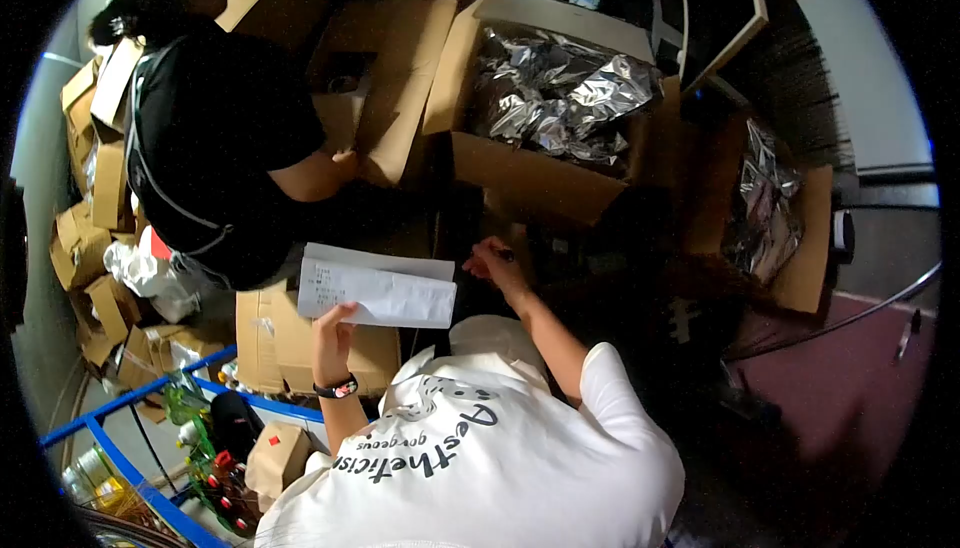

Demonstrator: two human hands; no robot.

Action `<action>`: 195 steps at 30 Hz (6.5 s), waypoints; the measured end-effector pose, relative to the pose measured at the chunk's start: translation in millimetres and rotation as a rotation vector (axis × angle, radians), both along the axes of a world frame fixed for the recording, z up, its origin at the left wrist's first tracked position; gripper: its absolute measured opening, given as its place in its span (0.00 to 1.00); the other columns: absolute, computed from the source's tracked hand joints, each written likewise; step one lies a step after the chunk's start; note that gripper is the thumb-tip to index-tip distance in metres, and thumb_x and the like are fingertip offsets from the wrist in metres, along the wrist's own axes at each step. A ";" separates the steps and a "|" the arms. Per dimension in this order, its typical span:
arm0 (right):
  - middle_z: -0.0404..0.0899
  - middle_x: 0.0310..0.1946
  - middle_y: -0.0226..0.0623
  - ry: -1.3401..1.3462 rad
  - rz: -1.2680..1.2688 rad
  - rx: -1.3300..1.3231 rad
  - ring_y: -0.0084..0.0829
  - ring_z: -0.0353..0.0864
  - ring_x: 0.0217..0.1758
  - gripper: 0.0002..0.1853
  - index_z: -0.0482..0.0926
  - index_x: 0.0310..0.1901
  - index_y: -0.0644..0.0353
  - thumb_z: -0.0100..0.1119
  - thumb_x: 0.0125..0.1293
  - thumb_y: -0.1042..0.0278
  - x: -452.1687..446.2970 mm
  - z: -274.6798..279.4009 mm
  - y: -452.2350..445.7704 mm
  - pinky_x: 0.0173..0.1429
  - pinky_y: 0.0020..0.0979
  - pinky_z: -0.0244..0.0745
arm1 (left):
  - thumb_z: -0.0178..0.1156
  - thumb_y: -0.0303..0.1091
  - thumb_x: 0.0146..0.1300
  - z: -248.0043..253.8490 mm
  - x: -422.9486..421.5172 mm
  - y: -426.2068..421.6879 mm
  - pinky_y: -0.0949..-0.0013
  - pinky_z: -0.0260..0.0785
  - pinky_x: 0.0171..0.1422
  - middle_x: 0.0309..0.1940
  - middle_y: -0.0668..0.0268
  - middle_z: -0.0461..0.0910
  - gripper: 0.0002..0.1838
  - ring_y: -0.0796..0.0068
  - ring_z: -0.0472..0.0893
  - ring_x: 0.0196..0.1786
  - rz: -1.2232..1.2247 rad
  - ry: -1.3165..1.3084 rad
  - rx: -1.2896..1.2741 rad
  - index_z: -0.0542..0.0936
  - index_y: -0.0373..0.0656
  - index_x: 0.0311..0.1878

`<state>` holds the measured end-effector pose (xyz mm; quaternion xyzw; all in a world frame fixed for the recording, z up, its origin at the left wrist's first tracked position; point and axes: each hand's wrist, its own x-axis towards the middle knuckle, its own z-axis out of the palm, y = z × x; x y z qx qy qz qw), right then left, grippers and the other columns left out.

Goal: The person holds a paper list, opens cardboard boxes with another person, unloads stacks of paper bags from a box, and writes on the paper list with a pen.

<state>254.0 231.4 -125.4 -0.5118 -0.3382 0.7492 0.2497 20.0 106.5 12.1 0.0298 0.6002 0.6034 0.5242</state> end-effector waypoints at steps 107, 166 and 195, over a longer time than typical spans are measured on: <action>0.79 0.26 0.38 -0.951 0.117 -0.023 0.33 0.78 0.32 0.14 0.75 0.29 0.59 0.59 0.49 0.56 159.7 -245.0 -136.8 0.38 0.33 0.71 | 0.59 0.22 0.51 -19.1 14.6 -59.8 0.74 0.75 0.35 0.37 0.65 0.77 0.14 0.75 0.79 0.36 -0.017 0.038 0.129 0.74 0.39 0.44; 0.75 0.46 0.49 -0.659 0.339 0.224 0.40 0.74 0.46 0.21 0.72 0.50 0.66 0.54 0.58 0.61 163.3 -239.5 -108.4 0.50 0.37 0.69 | 0.61 0.27 0.51 -24.3 6.5 -70.1 0.69 0.74 0.40 0.35 0.62 0.78 0.12 0.70 0.79 0.36 0.038 -0.049 0.086 0.76 0.34 0.40; 0.77 0.43 0.47 -0.659 0.338 0.264 0.39 0.74 0.44 0.20 0.75 0.46 0.66 0.56 0.58 0.58 183.4 -301.0 -95.4 0.49 0.35 0.69 | 0.61 0.30 0.53 -37.3 9.0 -80.8 0.68 0.74 0.44 0.37 0.61 0.79 0.13 0.69 0.80 0.38 0.097 -0.077 0.098 0.77 0.34 0.41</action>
